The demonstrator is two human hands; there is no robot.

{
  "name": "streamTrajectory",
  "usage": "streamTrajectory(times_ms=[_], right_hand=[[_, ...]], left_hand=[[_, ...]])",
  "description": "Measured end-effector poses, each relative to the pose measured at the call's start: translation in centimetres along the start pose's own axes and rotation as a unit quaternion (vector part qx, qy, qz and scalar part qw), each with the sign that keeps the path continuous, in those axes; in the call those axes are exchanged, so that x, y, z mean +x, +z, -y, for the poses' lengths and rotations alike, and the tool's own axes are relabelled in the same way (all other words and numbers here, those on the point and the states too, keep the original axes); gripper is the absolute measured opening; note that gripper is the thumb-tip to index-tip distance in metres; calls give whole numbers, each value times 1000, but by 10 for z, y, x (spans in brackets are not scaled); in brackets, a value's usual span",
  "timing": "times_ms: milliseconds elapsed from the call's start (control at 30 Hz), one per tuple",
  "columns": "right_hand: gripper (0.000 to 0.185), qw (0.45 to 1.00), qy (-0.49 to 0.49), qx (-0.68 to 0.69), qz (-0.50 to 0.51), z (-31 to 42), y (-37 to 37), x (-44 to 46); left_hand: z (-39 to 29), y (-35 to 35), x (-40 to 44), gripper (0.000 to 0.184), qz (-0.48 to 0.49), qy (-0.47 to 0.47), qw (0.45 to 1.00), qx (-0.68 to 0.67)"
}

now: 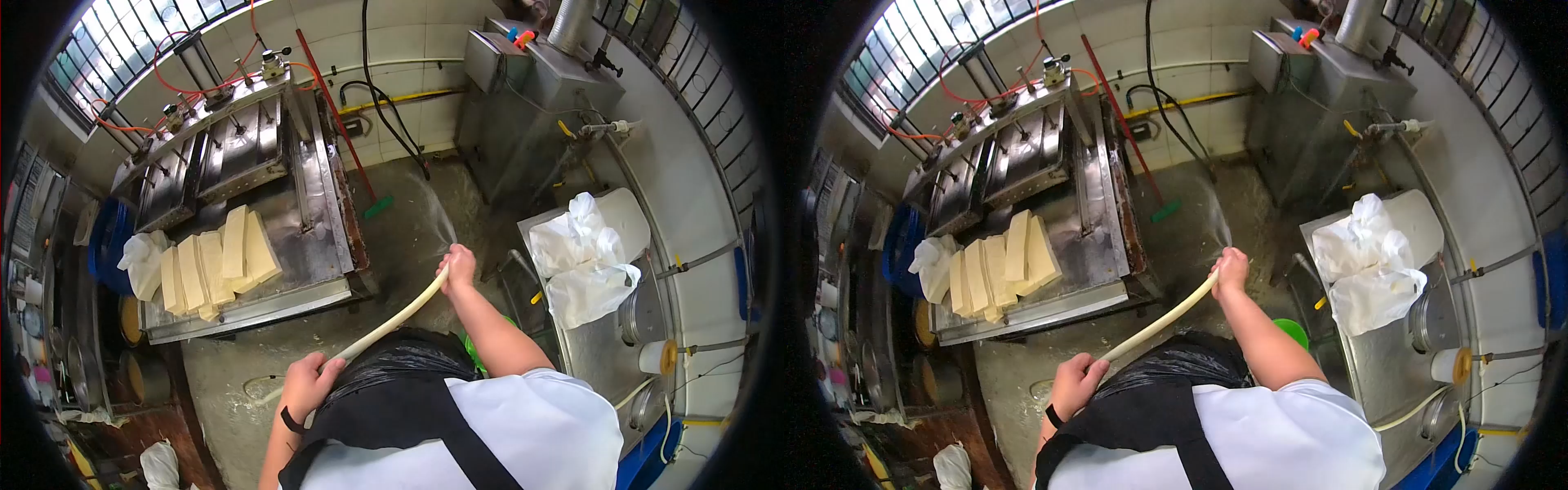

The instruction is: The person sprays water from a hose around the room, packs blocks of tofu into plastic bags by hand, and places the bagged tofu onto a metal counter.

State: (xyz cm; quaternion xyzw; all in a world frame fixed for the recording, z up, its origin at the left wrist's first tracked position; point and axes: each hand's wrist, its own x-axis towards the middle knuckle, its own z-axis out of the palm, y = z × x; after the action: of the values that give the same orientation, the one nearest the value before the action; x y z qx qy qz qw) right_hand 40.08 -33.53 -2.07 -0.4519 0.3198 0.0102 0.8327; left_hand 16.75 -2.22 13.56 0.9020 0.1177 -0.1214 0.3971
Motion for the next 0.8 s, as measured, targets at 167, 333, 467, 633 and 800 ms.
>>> streamTrajectory(times_ms=[167,333,467,633,800], right_hand=[[8,1000,4,25,-15,24,-12,21],[7,999,2,13,-34,38,-19,9],[10,999,-39,18,-30,34,-33,9],[17,996,-58,13,-62,30,-52,17],[21,974,-186,-37,-120,35,-85,60]], left_hand=[[-39,-1,10,45,57,1,998,19],[-38,5,13,47,68,16,997,12],[-37,8,14,49,84,2,996,-2],[-30,15,28,56,107,15,994,23],[-28,28,59,58,129,57,990,28]])
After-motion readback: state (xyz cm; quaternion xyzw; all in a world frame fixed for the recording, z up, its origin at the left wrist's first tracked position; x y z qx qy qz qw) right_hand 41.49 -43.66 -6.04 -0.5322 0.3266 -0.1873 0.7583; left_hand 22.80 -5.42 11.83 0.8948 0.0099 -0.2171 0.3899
